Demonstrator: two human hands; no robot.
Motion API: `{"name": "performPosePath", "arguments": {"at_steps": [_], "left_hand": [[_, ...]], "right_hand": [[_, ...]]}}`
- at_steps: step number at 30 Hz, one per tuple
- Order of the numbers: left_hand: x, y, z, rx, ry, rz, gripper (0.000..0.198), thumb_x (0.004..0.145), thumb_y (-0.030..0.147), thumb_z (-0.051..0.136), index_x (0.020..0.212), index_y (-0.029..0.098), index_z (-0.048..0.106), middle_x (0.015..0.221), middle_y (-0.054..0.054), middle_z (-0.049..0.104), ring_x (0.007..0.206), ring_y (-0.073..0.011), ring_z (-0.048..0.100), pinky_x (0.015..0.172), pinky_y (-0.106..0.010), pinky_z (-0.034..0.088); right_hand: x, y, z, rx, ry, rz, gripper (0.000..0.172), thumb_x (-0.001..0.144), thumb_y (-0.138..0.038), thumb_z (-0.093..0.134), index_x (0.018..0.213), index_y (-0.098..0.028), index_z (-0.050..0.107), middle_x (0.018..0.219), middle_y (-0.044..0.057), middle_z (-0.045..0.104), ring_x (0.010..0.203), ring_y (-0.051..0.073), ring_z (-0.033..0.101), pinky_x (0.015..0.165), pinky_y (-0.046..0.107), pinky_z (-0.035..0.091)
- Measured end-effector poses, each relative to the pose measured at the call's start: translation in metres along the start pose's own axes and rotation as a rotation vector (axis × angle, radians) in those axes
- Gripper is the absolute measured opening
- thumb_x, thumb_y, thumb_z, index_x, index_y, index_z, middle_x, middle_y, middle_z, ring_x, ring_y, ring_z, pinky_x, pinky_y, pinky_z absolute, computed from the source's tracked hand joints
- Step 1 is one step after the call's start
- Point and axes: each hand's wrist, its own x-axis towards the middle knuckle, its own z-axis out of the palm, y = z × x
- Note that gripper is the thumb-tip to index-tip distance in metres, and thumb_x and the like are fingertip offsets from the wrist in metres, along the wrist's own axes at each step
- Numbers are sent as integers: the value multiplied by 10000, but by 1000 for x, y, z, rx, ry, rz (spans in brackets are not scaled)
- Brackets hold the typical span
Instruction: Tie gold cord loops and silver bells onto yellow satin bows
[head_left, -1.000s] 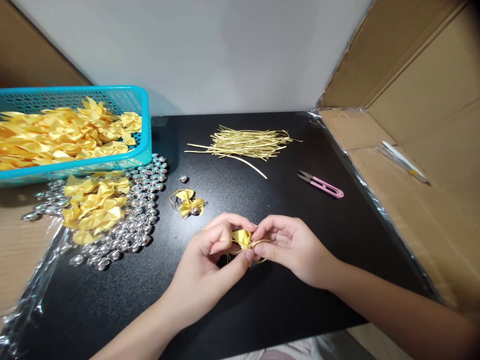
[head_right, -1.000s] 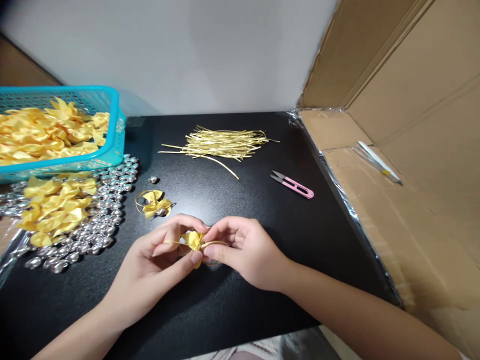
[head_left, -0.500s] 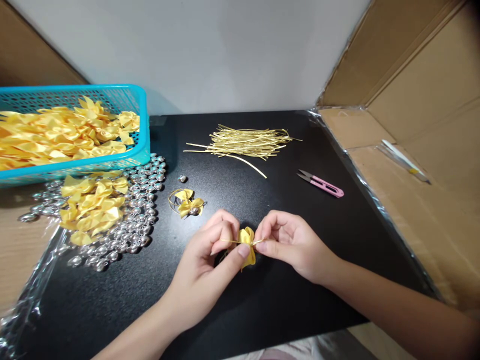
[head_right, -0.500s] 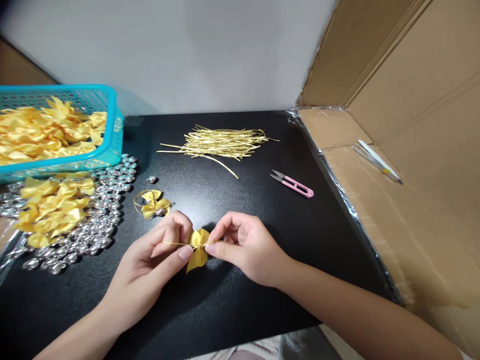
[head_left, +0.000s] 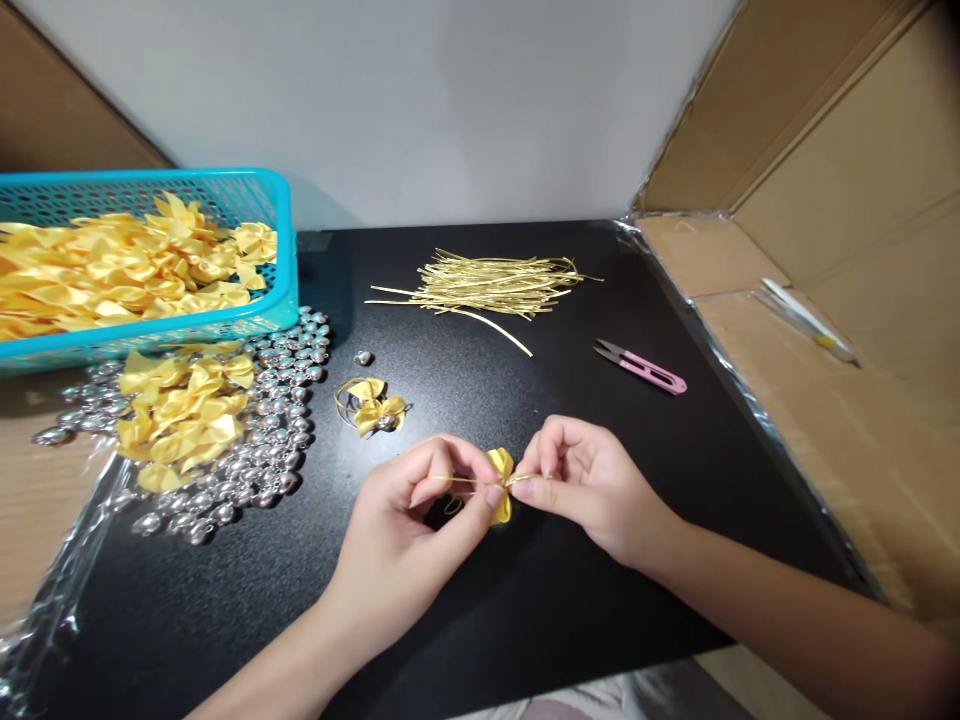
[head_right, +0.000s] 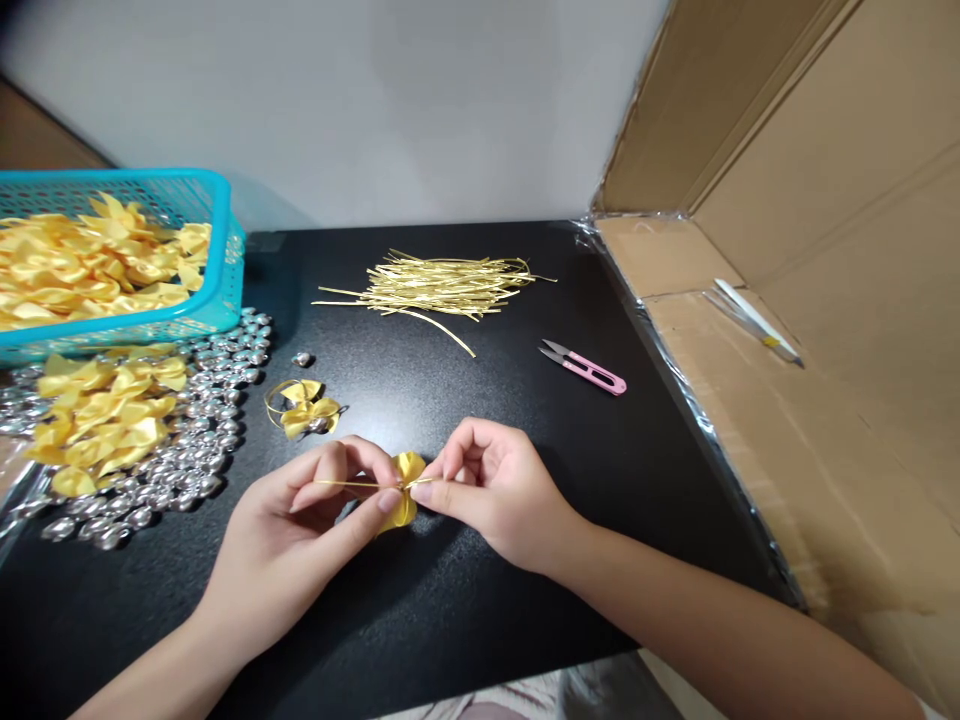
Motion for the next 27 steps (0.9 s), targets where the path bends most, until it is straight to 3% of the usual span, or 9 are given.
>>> {"name": "performPosePath", "arguments": {"at_steps": [19, 27], "left_hand": [[-2, -2, -2, 1, 22, 18, 458, 791, 66, 658, 592, 206, 269, 730, 8, 689, 625, -107, 611, 592, -223, 520], [-1, -2, -2, 106, 2, 72, 476, 801, 74, 642, 603, 213, 232, 737, -5, 697, 643, -121, 632, 610, -243, 514]], "right_hand": [[0, 0, -1, -51, 11, -37, 467, 583, -277, 897, 577, -186, 439, 632, -9, 701, 546, 93, 613, 562, 231, 471], [0, 3, -3, -34, 30, -23, 465, 559, -252, 905, 575, -190, 444, 634, -10, 718, 554, 104, 641, 553, 227, 484]]}}
